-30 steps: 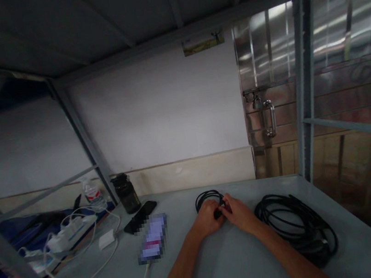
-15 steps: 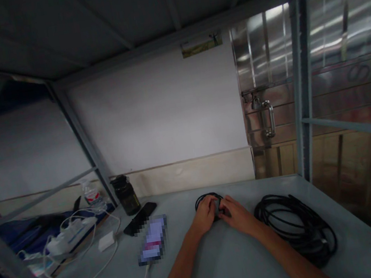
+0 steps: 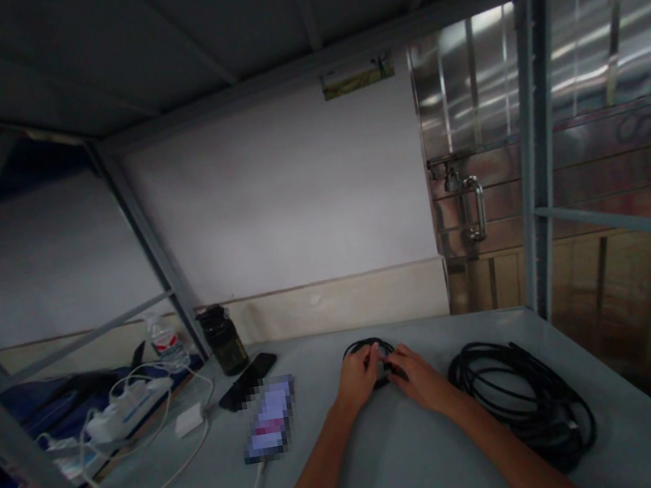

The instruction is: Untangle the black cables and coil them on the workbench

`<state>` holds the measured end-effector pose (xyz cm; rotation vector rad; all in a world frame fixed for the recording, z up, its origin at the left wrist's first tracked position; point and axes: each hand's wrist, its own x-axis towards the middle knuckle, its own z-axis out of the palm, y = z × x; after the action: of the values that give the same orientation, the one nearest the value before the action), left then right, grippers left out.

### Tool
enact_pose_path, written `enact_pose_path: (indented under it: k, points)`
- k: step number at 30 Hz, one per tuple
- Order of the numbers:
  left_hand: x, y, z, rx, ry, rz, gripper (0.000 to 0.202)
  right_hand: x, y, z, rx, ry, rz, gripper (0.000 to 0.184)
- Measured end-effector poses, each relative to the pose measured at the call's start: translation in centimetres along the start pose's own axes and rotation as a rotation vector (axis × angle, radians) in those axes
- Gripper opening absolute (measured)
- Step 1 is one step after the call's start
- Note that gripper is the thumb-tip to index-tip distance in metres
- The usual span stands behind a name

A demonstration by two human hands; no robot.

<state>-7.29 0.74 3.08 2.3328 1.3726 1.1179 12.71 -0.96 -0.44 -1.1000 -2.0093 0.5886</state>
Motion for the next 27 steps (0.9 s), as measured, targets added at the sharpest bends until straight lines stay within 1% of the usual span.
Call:
enact_pose_path:
  k: [3,7,10,15,18,21,24,27]
  points:
    - [0.0,0.3,-0.2,-0.026,0.019,-0.005,0.067,0.0,0.2,0.0,-0.001,0.012,-0.010,0.033]
    - [0.0,0.7,-0.4,-0.063,0.032,-0.036,0.070,0.1,0.5,0.0,0.025,0.004,-0.079,0.020]
    - [0.1,0.8,-0.4,-0.083,0.044,-0.049,0.071,0.2,0.7,0.2,0.045,0.009,-0.099,0.017]
    - [0.1,0.7,-0.2,-0.079,0.065,-0.042,0.072,0.1,0.4,0.1,0.059,-0.027,-0.078,0.027]
    - [0.1,0.6,0.0,-0.068,0.066,-0.031,0.072,0.0,-0.3,0.1,0.088,-0.074,-0.087,0.024]
    - [0.0,0.5,0.1,-0.082,0.063,-0.024,0.072,-0.1,-0.8,0.3,0.098,-0.103,-0.065,0.024]
    - [0.0,0.5,0.3,-0.142,0.067,-0.038,0.076,-0.1,-1.2,0.9,0.098,-0.108,-0.031,0.025]
    - [0.0,0.5,0.7,-0.259,0.072,-0.084,0.084,0.0,-1.4,1.6,0.100,-0.074,-0.035,0.027]
